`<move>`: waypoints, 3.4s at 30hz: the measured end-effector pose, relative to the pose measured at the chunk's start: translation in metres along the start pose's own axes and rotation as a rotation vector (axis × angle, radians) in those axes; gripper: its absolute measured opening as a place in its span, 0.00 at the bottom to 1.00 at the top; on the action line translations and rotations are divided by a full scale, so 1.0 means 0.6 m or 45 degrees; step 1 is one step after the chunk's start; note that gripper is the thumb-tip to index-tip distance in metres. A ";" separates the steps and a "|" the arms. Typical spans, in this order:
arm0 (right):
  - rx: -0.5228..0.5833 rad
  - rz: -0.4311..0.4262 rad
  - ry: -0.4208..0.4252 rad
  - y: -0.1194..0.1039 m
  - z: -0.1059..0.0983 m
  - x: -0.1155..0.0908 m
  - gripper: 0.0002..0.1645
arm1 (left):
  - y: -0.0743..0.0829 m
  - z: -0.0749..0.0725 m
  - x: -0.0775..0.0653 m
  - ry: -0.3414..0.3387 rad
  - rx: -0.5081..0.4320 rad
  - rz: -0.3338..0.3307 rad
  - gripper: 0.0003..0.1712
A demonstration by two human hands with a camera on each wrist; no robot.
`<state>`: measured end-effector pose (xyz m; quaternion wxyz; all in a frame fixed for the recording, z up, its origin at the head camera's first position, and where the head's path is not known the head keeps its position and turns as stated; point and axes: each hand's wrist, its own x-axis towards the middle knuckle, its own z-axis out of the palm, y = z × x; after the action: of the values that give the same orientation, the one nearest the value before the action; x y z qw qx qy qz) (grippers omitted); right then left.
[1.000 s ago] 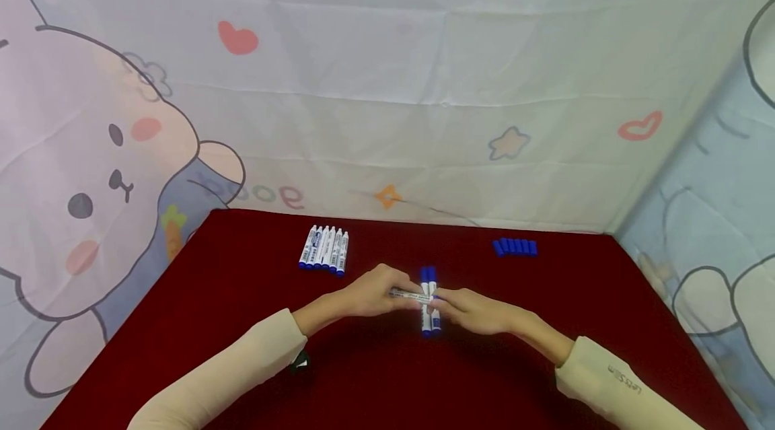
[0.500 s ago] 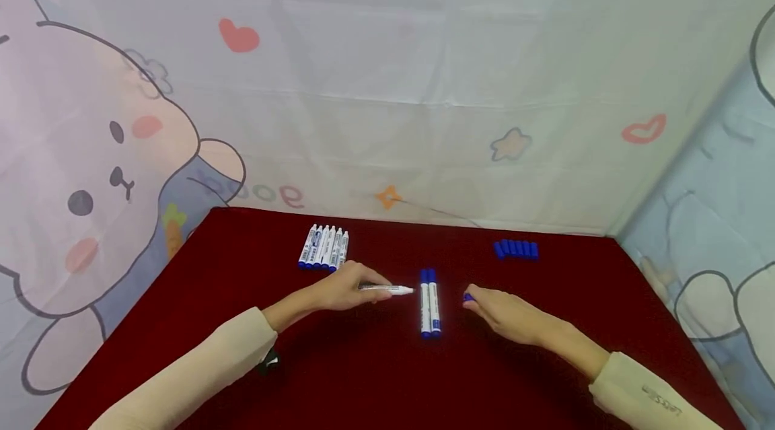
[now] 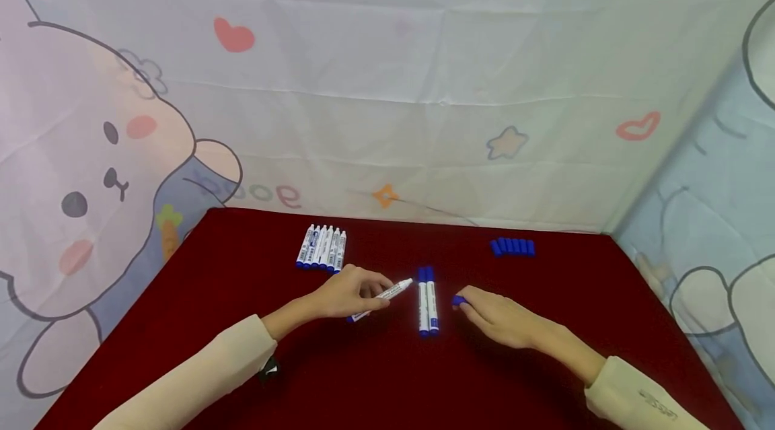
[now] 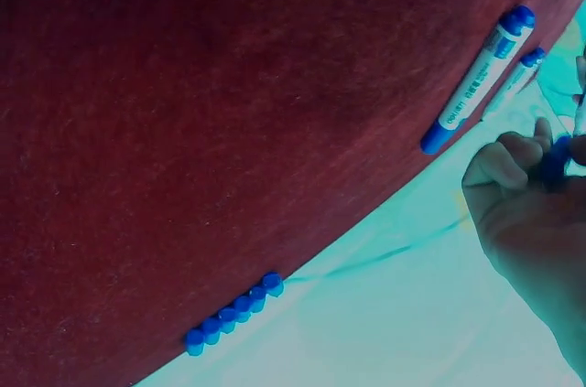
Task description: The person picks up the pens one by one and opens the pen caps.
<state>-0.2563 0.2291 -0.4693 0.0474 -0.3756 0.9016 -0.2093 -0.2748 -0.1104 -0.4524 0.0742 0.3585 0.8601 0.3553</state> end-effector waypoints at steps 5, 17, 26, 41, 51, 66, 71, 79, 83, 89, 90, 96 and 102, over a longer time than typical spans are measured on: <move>0.015 -0.066 -0.002 -0.002 -0.001 0.001 0.20 | -0.001 -0.006 -0.004 0.028 0.046 0.006 0.17; -0.005 -0.115 0.006 -0.009 -0.003 -0.003 0.19 | -0.018 -0.038 -0.021 0.127 -0.133 -0.098 0.21; -0.039 -0.109 -0.014 -0.004 -0.003 -0.005 0.19 | -0.043 -0.062 -0.029 0.331 -0.147 -0.182 0.24; 0.038 -0.085 -0.067 0.001 0.004 -0.006 0.15 | -0.118 -0.112 -0.040 0.750 -0.024 -0.391 0.23; 0.051 -0.082 -0.077 0.005 0.010 -0.005 0.16 | -0.192 -0.139 -0.046 0.910 0.014 -0.562 0.23; 0.037 -0.059 -0.110 0.006 0.017 -0.010 0.18 | -0.254 -0.147 -0.044 0.796 -0.020 -0.857 0.26; 0.035 -0.075 -0.107 0.009 0.018 -0.010 0.18 | -0.255 -0.142 -0.034 0.756 0.009 -0.880 0.26; 0.023 -0.093 -0.105 0.008 0.012 -0.008 0.18 | -0.253 -0.145 -0.031 0.694 0.073 -0.938 0.28; 0.039 -0.104 -0.105 0.004 0.013 -0.009 0.18 | -0.253 -0.142 -0.034 0.663 0.142 -0.934 0.28; 0.072 -0.111 -0.120 0.003 0.022 -0.010 0.17 | -0.258 -0.135 -0.036 0.619 0.224 -0.929 0.28; 0.072 -0.110 -0.119 0.004 0.023 -0.010 0.17 | -0.258 -0.134 -0.035 0.624 0.227 -0.921 0.27; 0.081 -0.091 -0.123 0.004 0.025 -0.010 0.16 | -0.253 -0.131 -0.040 0.739 0.267 -0.839 0.23; 0.073 -0.083 -0.123 0.010 0.027 -0.014 0.17 | -0.240 -0.131 -0.046 0.847 0.313 -0.714 0.19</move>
<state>-0.2504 0.2333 -0.4869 0.0946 -0.4129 0.8792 -0.2180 -0.3657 -0.2433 -0.4936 -0.1560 -0.0161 0.9368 0.3127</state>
